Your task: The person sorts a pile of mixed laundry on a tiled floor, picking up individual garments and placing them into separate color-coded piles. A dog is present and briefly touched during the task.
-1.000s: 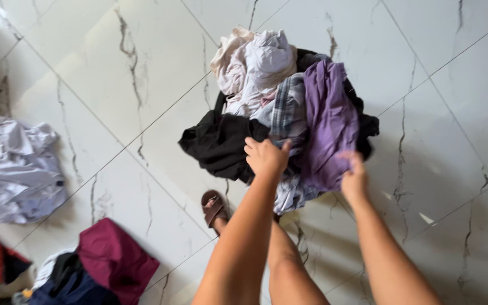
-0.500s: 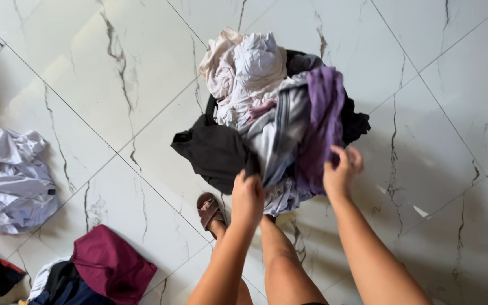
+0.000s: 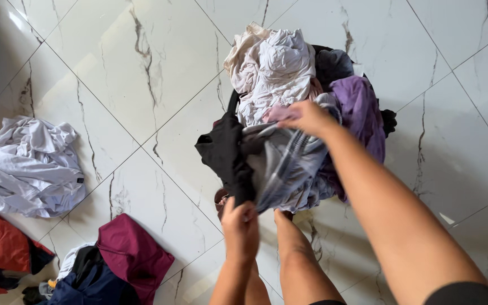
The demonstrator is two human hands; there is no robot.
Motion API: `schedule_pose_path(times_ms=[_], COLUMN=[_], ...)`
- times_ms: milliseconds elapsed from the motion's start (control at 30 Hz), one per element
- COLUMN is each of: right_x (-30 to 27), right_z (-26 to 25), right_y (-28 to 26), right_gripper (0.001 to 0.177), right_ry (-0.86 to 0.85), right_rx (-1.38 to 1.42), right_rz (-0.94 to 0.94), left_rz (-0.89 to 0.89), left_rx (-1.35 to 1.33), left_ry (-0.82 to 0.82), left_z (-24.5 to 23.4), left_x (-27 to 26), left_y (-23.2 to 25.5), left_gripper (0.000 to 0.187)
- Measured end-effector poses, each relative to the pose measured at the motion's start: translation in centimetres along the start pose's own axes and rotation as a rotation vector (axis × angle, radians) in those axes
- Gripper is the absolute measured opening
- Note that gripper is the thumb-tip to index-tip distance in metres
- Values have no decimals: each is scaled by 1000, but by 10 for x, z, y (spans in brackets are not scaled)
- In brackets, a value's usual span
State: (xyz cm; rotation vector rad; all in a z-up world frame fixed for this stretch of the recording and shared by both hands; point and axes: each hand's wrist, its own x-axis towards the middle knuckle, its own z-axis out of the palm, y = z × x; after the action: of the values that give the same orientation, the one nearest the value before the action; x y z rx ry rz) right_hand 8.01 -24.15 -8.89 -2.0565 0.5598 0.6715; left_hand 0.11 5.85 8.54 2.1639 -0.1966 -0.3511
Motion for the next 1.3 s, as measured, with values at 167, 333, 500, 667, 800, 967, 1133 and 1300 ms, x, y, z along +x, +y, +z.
schedule_pose_path(times_ms=[167, 333, 500, 667, 800, 967, 1133, 1300], right_x=[-34, -58, -48, -36, -50, -115, -147, -170], right_z=[-41, -1, 35, 67, 86, 117, 194, 264], right_y=[66, 120, 172, 186, 146, 50, -69, -155], right_gripper=[31, 48, 57, 54, 61, 81, 63, 60], right_ry=[870, 925, 657, 342, 565, 1007, -91, -263], right_rx=[270, 818, 1292, 850, 516, 96, 343, 133], right_rz=[-22, 547, 837, 577, 542, 9, -383, -321], left_rz=[-189, -124, -67, 53, 87, -307, -490, -456], left_rx=[-176, -233, 26, 437, 521, 494, 204, -447], left_ry=[89, 336, 392, 292, 396, 356, 486, 482], left_z=[-30, -80, -132, -203, -229, -252, -281, -322], left_x=[-12, -19, -14, 0, -27, -55, -78, -109], left_y=[-35, -60, -38, 11, 29, 9, -17, -46], left_gripper=[11, 19, 22, 26, 34, 26, 24, 23])
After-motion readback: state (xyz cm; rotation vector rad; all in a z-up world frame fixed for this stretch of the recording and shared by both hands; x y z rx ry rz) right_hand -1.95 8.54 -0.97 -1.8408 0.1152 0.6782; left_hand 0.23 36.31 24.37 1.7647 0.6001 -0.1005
